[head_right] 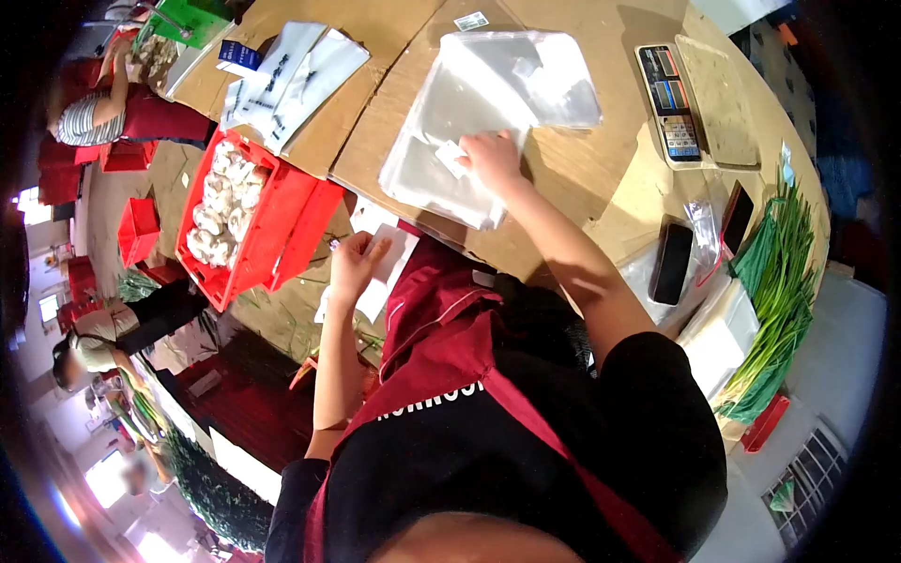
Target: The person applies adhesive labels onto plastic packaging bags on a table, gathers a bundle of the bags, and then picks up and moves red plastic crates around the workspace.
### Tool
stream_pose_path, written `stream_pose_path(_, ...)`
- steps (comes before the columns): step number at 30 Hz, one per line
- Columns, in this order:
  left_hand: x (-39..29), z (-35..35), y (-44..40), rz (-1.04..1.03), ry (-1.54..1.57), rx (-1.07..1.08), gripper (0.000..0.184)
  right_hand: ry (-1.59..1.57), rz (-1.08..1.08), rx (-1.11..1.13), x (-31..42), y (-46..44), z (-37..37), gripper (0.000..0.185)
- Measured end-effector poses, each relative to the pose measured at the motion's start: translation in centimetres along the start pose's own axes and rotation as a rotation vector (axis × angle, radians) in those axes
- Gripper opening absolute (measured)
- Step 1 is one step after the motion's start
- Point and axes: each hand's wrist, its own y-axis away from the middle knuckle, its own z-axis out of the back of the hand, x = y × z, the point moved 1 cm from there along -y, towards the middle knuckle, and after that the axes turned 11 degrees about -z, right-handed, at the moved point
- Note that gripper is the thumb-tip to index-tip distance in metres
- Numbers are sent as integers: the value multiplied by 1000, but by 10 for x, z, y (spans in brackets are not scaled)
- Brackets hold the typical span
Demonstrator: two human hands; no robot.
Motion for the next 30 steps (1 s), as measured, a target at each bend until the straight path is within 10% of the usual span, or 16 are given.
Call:
stream_pose_path(22, 66, -3, 66, 136, 146, -4, 27, -291, 203, -112, -19, 35, 7, 9)
stream_pose_path(24, 61, 2, 64, 132, 146, 1, 27, -729, -302, 124, -32, 27, 15, 9)
stream_pose_path(26, 70, 8, 64, 115, 154, -34, 27, -1130, -633, -168, -50, 11, 44, 13)
stream_pose_path(30, 77, 35, 66, 132, 54, -79, 24, -1217, -650, -578, -142, -3, 77, 12)
